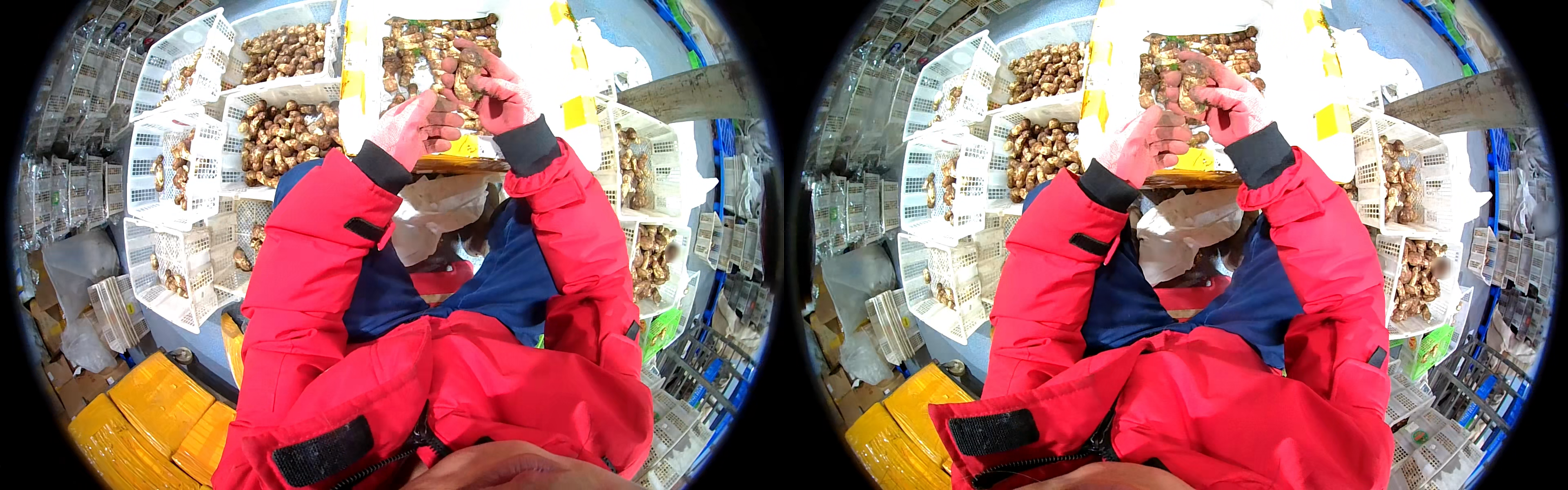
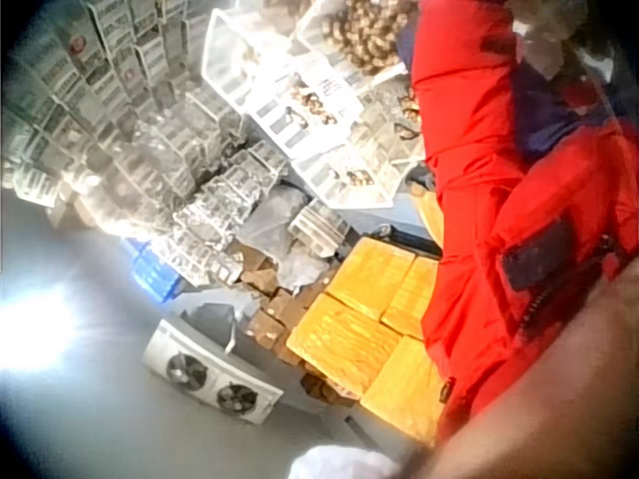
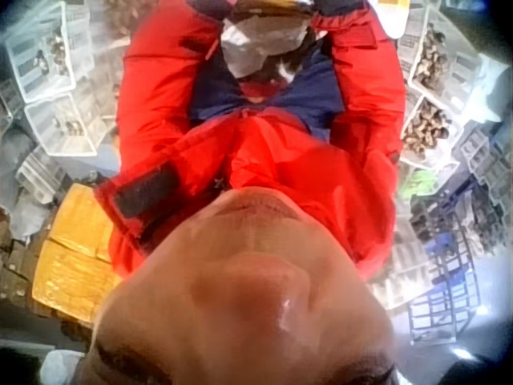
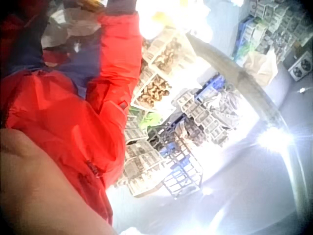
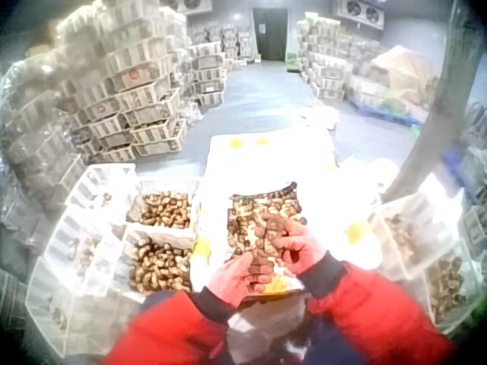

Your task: The person sorts through crates of truffles, picking up individual truffles to check them and placing them into a separate container.

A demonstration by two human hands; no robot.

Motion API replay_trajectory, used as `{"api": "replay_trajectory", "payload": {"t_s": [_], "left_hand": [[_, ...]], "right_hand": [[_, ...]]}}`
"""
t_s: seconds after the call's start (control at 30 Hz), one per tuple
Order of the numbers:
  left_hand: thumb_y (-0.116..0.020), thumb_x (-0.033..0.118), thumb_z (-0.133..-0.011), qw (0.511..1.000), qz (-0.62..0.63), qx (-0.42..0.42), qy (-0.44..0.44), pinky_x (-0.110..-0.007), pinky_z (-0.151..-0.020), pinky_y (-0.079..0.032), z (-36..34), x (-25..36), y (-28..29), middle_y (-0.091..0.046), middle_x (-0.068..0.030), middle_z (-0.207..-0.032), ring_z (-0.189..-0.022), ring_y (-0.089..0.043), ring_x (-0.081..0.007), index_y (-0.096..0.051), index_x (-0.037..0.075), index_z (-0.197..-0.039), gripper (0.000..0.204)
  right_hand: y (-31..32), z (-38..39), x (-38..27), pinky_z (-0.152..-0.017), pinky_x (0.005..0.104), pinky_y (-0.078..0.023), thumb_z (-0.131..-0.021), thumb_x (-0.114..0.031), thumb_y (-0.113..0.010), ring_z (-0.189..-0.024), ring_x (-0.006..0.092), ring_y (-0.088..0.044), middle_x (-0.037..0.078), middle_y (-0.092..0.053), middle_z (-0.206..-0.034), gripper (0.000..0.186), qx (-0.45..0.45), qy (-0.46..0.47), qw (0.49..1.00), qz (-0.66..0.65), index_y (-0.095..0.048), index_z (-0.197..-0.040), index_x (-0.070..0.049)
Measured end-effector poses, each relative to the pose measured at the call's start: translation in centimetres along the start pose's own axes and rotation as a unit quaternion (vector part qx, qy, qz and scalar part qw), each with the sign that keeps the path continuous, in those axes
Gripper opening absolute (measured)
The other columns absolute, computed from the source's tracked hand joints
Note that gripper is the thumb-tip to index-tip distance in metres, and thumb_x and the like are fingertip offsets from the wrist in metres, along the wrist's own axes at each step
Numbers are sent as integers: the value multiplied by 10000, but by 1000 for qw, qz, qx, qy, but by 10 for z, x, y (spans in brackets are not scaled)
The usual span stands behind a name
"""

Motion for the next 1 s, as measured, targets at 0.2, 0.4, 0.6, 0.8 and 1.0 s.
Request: {"api": "replay_trajectory", "payload": {"t_s": [0.2,0.4,0.6,0.8,1.0], "left_hand": [[-414,472,-848,994,110,5,-6,-342,-756,-440,-6,1,0,-527,-80,-980,-901,-518,-199,-442,86,-1098,461],[-346,571,-821,979,191,19,-69,-478,-898,-363,-7,8,-4,-448,-124,-1128,-1009,-476,-331,-317,88,-1243,642],[-287,437,-892,962,254,-39,-94,-466,-887,-366,-6,10,5,-402,-164,-1191,-1032,-462,-321,-396,54,-1129,463],[-428,317,-863,967,219,-67,-112,-356,-823,-411,-8,8,-14,-486,-138,-1048,-975,-488,-248,-386,16,-1140,411],[-410,407,-860,968,228,-75,-74,-460,-990,-253,-6,4,-11,-443,-151,-1178,-1110,-404,-282,-376,13,-1202,522]], "right_hand": [[9,-2,2,-813,246,-427,-716,23,-490,-929,124,-511,67,-503,-1087,501,47,6,996,74,-416,-1209,-29],[-11,2,12,-810,238,-419,-825,-127,-515,-983,150,-502,89,-461,-1129,462,-4,-19,997,72,-355,-1244,-18],[-9,2,4,-746,216,-423,-809,-103,-518,-878,103,-529,57,-552,-1018,433,34,2,967,253,-404,-1220,-33],[-15,5,32,-812,252,-425,-700,-77,-582,-974,140,-511,92,-526,-1083,548,29,131,892,432,-416,-1222,-81],[0,9,-2,-638,235,-480,-682,-43,-593,-696,114,-587,66,-606,-775,431,103,20,938,331,-509,-1103,-20]]}}
Point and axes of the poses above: each hand's wrist, its own z-axis away from the middle knuckle, its own y-axis out of the back of the hand, x = y × z, the point moved 3 cm from there along -z, towards the middle knuckle
